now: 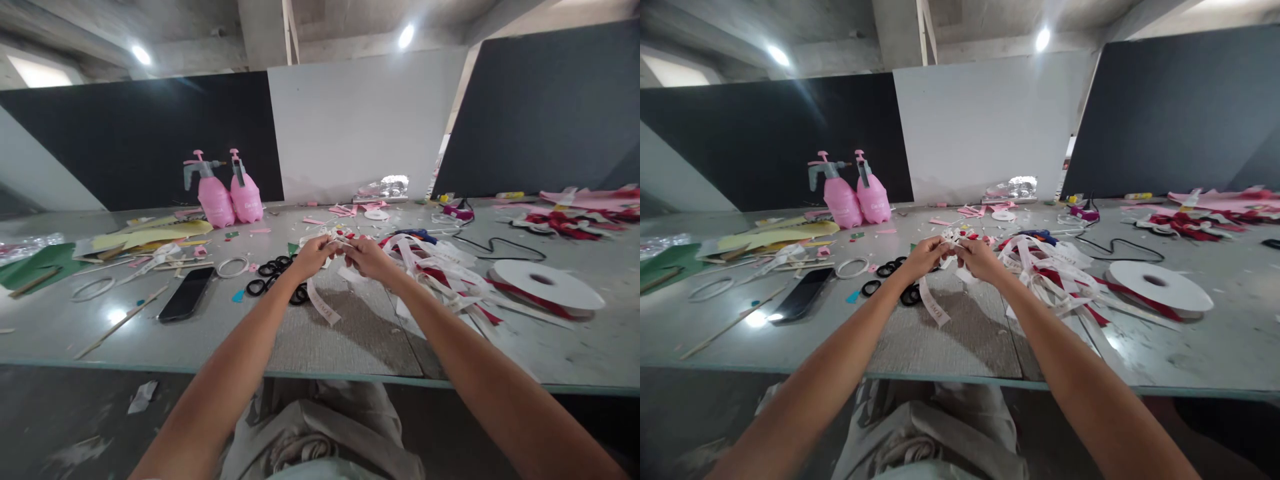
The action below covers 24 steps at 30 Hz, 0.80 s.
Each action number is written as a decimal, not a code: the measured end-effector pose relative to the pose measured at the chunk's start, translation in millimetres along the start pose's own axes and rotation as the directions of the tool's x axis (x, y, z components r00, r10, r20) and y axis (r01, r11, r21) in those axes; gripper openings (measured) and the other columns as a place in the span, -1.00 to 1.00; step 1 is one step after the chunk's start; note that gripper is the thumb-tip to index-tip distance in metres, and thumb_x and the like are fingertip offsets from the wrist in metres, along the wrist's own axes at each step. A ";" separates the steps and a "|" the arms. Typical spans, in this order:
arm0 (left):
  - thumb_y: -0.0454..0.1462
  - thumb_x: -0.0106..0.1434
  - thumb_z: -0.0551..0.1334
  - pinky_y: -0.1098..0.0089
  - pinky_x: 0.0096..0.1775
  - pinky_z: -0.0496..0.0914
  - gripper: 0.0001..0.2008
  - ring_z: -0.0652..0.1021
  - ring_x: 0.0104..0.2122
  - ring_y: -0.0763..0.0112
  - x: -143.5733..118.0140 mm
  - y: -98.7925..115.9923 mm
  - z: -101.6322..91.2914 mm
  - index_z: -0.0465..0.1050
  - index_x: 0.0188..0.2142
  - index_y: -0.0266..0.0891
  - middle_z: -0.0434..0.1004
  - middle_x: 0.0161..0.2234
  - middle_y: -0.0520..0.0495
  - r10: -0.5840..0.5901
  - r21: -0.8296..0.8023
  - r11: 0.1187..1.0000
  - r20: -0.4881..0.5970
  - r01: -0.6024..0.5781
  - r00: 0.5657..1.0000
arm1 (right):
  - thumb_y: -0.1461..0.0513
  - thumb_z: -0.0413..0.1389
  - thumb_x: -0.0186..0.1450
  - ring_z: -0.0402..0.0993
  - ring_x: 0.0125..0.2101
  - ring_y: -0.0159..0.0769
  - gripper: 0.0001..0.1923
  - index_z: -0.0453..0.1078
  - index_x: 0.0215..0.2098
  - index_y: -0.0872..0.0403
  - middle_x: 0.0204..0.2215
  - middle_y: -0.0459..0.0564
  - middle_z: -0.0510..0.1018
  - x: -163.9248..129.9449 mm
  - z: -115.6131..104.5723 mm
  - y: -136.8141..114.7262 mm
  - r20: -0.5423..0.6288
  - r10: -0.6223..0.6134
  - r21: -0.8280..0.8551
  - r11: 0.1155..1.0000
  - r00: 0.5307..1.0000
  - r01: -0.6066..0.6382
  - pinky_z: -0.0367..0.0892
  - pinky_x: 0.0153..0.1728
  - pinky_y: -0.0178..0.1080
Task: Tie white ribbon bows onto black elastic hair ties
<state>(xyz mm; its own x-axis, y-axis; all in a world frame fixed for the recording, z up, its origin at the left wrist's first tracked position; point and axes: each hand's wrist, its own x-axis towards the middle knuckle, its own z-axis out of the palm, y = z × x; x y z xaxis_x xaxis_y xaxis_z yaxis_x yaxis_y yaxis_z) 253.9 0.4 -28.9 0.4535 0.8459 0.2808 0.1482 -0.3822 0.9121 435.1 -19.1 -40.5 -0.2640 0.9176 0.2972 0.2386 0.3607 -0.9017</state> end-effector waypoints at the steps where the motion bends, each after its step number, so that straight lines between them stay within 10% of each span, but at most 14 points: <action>1: 0.00 0.20 0.20 0.49 -0.60 0.07 -0.66 0.21 -0.70 0.61 -0.8 0.1 -1.6 0.39 -0.43 -0.25 0.25 -0.65 0.11 -0.021 0.012 1.000 0.040 0.021 0.999 | 0.05 0.11 0.25 0.04 -0.81 -0.54 -0.71 0.40 -0.47 0.09 -0.70 -0.15 0.40 -1.4 -4.9 -2.8 0.067 0.060 0.059 0.996 0.996 -0.064 -0.09 -0.79 -0.41; 7: 0.14 0.20 0.15 0.47 -0.60 0.15 -0.50 0.32 -0.67 0.53 -7.7 9.2 -7.2 0.42 -0.47 -0.28 0.32 -0.64 0.03 -0.091 -0.215 0.969 0.160 0.125 0.983 | -0.05 0.21 0.18 -0.07 -0.81 -0.61 -0.62 0.38 -0.44 0.10 -0.68 -0.17 0.38 -15.4 -27.3 -23.6 0.286 0.144 0.367 0.897 0.948 -0.247 -0.14 -0.81 -0.44; 13: 0.15 0.15 0.20 0.49 -0.65 -0.05 -0.51 0.07 -0.76 0.65 -9.4 16.7 -7.0 0.28 -0.50 -0.23 0.10 -0.71 0.16 -0.010 -0.489 0.865 0.208 0.113 0.978 | -0.07 0.26 0.12 0.30 -0.67 -0.44 -0.57 0.39 -0.54 0.12 -0.66 -0.08 0.42 -16.7 -24.2 -30.7 0.139 0.069 0.488 0.863 0.988 -0.129 0.23 -0.65 -0.36; 24: 0.02 0.15 0.29 0.45 -0.44 0.27 -0.58 0.39 -0.54 0.53 -11.2 19.6 0.0 0.35 -0.53 -0.30 0.31 -0.57 0.03 -0.020 -0.376 0.921 0.213 0.100 0.977 | -0.06 0.26 0.10 0.34 -0.62 -0.41 -0.59 0.41 -0.52 0.13 -0.61 -0.05 0.47 -14.4 -22.3 -27.3 0.087 0.092 0.531 0.838 0.992 -0.125 0.30 -0.61 -0.34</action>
<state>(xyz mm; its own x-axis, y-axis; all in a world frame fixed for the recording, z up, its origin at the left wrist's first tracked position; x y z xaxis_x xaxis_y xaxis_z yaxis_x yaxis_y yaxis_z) 251.8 -16.5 -14.2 0.6271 0.7547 0.1928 -0.1481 -0.1275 0.9807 453.3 -38.5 -13.2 -0.3216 0.9288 0.1841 -0.2638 0.0988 -0.9595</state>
